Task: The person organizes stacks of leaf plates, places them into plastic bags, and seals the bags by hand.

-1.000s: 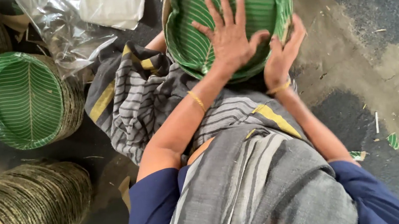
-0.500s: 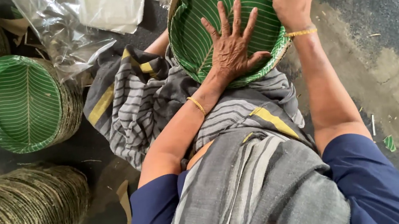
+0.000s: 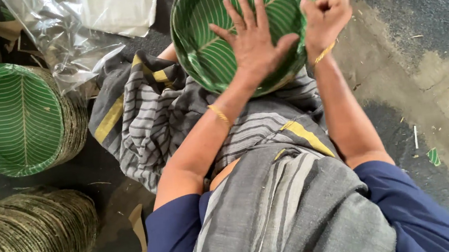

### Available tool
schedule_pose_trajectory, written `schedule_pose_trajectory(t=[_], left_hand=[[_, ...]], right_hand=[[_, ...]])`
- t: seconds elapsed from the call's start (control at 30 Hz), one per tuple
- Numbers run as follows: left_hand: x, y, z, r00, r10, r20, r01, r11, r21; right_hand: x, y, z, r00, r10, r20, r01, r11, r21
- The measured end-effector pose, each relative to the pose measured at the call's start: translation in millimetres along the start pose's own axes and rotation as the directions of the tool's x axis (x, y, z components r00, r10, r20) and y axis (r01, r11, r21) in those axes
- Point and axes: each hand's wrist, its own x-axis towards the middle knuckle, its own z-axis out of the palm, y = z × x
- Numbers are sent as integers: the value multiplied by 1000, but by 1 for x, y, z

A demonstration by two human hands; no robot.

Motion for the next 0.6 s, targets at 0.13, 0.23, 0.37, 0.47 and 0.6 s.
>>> schedule_pose_trajectory(t=[0.13,0.23,0.37,0.47,0.6], left_hand=[[-9,12,-3,997,70,41,-71,997,26],[-11,8,4,992,129,15,-129,992,11],[-5,-10,1,970,242,7,-242,970,16],[-2,-8,10,998,-3,-70,0,999,-44],[-8,4,1,998,-53,-40,52,998,-23]], right_hand=[[0,-2,-10,966,258,0,-257,963,88],[-2,28,-29,918,324,229,-350,933,85],[-35,66,-24,942,44,332,24,980,-197],[-77,39,-17,943,-227,243,331,712,-619],[-93,10,-20,936,352,-8,-351,931,-97]])
